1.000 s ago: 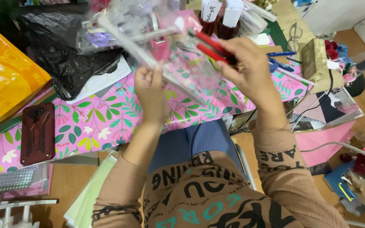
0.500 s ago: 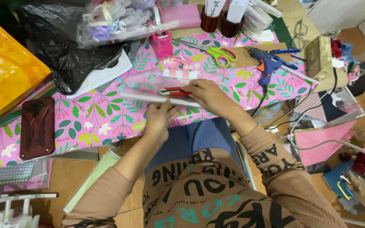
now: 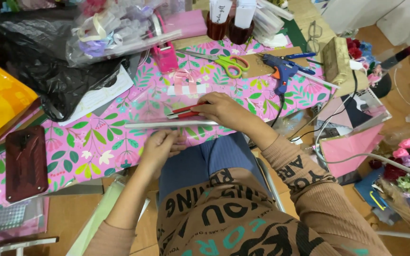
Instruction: Assembling and preparing flower tubes using plastic sleeves, labels, scissors, and a glue gun.
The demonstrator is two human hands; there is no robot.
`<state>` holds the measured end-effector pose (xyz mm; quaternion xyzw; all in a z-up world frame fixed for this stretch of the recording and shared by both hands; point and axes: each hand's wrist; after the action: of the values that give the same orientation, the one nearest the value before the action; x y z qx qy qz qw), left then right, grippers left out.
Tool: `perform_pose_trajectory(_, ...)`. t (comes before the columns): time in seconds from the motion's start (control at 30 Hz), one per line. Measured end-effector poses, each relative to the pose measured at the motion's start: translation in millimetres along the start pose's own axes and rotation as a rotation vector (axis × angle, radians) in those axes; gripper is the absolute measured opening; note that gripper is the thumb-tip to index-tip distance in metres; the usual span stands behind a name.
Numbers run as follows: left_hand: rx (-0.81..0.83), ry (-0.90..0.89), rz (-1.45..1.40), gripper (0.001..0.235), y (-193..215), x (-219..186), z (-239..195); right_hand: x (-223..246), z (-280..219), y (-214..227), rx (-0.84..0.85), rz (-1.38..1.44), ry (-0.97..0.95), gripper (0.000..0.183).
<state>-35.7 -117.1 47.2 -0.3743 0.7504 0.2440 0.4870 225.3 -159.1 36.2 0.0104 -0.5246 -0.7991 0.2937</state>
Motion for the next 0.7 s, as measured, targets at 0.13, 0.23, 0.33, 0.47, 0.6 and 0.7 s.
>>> perform_pose_trajectory(0.13, -0.023, -0.075, 0.014, 0.038, 0.5, 7.3, -12.3, -11.0, 8.5, 25.9, -0.045, 0.093, -0.033, 0.027)
perform_pose_trajectory(0.23, -0.064, -0.029, -0.079, 0.030, 4.8, 18.6, -20.2, -51.3, 9.0, 59.2, -0.154, 0.118, -0.083, 0.031)
perform_pose_trajectory(0.33, -0.108, -0.139, -0.082, 0.023, 4.3, 15.2, -39.1, -118.2, 7.0, 79.5, -0.353, -0.110, -0.303, 0.018)
perform_pose_trajectory(0.47, -0.173, -0.143, -0.119, 0.019, 0.4, 17.1, -52.0, -171.8, 28.4, 106.9, -0.456, -0.455, -0.255, 0.024)
perform_pose_trajectory(0.6, -0.177, -0.142, -0.178, 0.020, -2.1, 16.3, -60.1, -202.1, 50.6, 112.5, -0.330, -0.821, -0.187, 0.040)
perform_pose_trajectory(0.7, -0.194, -0.115, -0.186, 0.020, -1.5, 18.7, -62.7, -215.2, 60.2, 110.0, -0.286, -0.856, -0.243, 0.032)
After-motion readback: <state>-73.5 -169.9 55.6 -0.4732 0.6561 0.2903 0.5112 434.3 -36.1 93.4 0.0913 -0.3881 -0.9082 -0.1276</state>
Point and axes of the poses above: each hand's wrist, its own z-axis towards the middle knuckle, its own y-axis out of the back of the hand, x = y × z, and after that the axes turned 5 degrees about y, right-handed
